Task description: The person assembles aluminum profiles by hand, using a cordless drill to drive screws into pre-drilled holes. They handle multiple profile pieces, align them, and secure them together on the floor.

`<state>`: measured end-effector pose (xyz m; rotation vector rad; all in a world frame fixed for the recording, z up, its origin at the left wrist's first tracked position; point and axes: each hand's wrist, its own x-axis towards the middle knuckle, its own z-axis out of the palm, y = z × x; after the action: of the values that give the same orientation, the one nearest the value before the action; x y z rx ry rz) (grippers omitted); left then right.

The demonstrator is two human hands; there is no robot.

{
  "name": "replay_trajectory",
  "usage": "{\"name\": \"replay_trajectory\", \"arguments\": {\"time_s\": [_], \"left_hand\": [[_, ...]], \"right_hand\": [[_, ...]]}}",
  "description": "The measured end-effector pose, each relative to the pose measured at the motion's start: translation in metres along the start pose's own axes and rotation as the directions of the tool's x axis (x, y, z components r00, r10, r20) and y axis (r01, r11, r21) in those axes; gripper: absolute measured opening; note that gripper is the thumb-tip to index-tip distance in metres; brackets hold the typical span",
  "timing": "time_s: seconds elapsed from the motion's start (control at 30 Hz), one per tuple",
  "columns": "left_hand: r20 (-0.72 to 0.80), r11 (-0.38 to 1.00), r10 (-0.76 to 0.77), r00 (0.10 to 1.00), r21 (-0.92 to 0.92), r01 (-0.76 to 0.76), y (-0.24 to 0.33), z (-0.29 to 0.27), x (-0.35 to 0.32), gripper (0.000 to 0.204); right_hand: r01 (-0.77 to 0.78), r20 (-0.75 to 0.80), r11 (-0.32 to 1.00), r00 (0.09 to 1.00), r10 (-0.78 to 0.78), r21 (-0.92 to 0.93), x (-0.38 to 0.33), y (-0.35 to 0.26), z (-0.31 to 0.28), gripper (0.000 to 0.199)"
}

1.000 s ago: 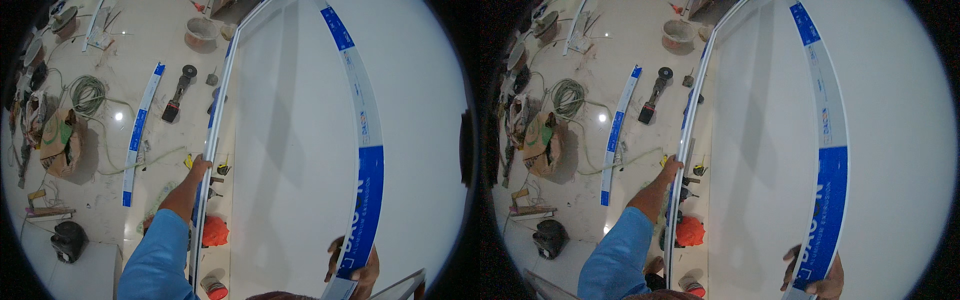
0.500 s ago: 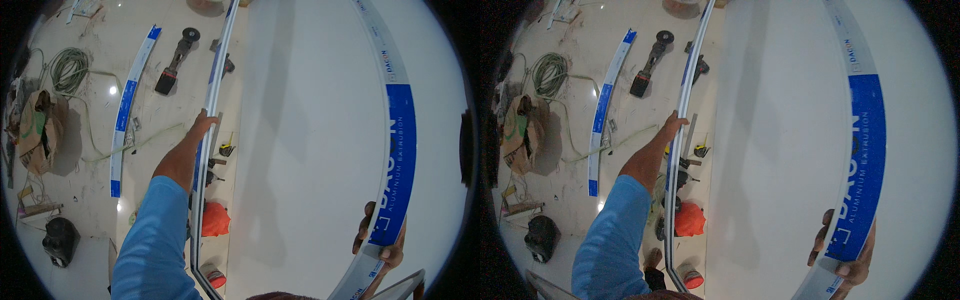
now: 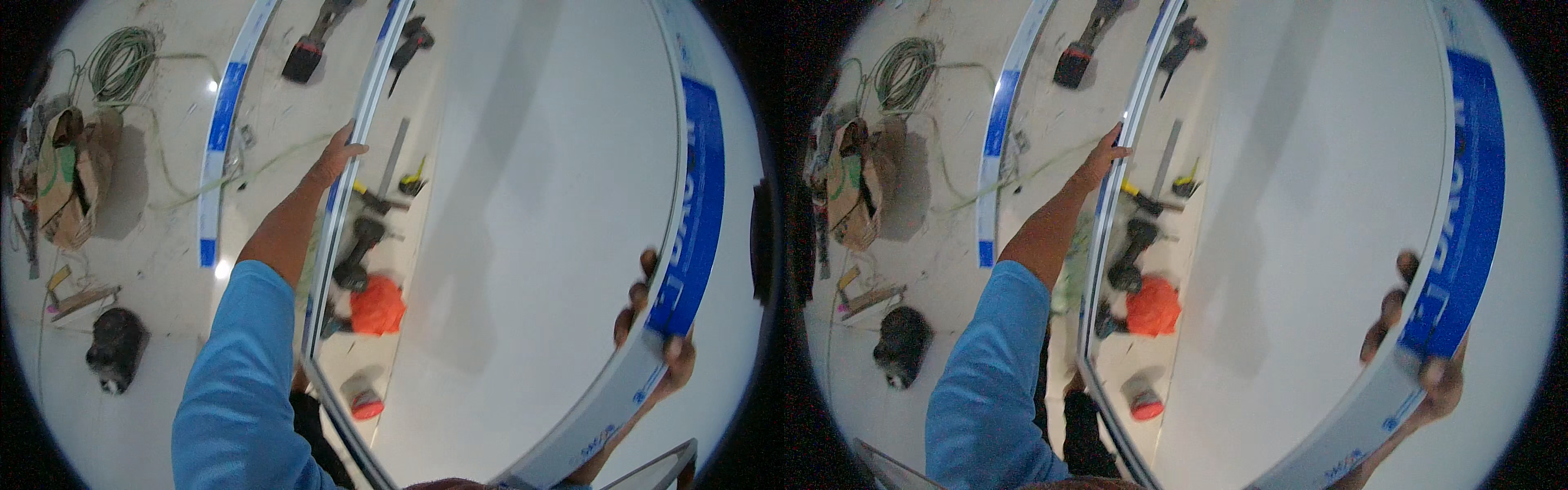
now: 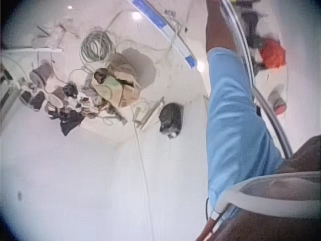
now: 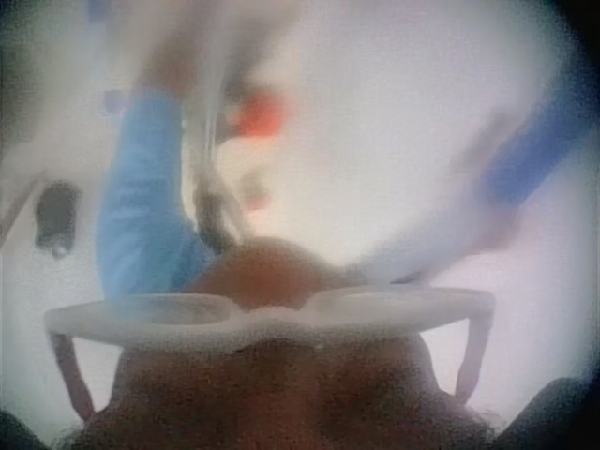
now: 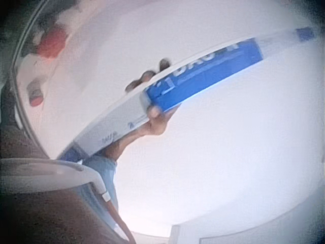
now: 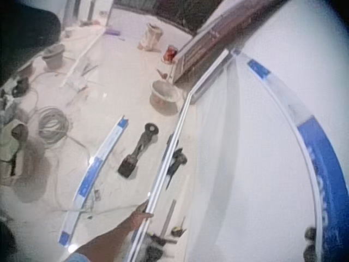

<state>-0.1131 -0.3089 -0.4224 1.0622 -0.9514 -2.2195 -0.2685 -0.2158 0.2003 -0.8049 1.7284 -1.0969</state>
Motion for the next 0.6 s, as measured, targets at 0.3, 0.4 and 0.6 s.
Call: {"name": "replay_trajectory", "arguments": {"time_s": [0.3, 0.4, 0.6], "left_hand": [[-0.016, 0.985, -0.144, 0.989, 0.092, 0.145, -0.067, -0.004, -0.317, 0.066], [0.168, 0.978, -0.074, 0.983, 0.205, 0.038, 0.032, 0.040, -0.391, 0.052], [0.373, 0.994, -0.004, 0.928, -0.104, 0.046, 0.147, 0.131, -0.447, 0.075]], "right_hand": [[0.234, 0.037, 0.851, 0.969, -0.246, -0.470, 0.087, 0.015, 0.058, 0.089], [0.269, 0.002, 0.892, 0.958, -0.288, -0.364, 0.101, 0.021, 0.073, 0.075], [0.303, -0.046, 0.934, 0.947, -0.317, -0.187, 0.119, 0.006, 0.120, 0.049]]}}
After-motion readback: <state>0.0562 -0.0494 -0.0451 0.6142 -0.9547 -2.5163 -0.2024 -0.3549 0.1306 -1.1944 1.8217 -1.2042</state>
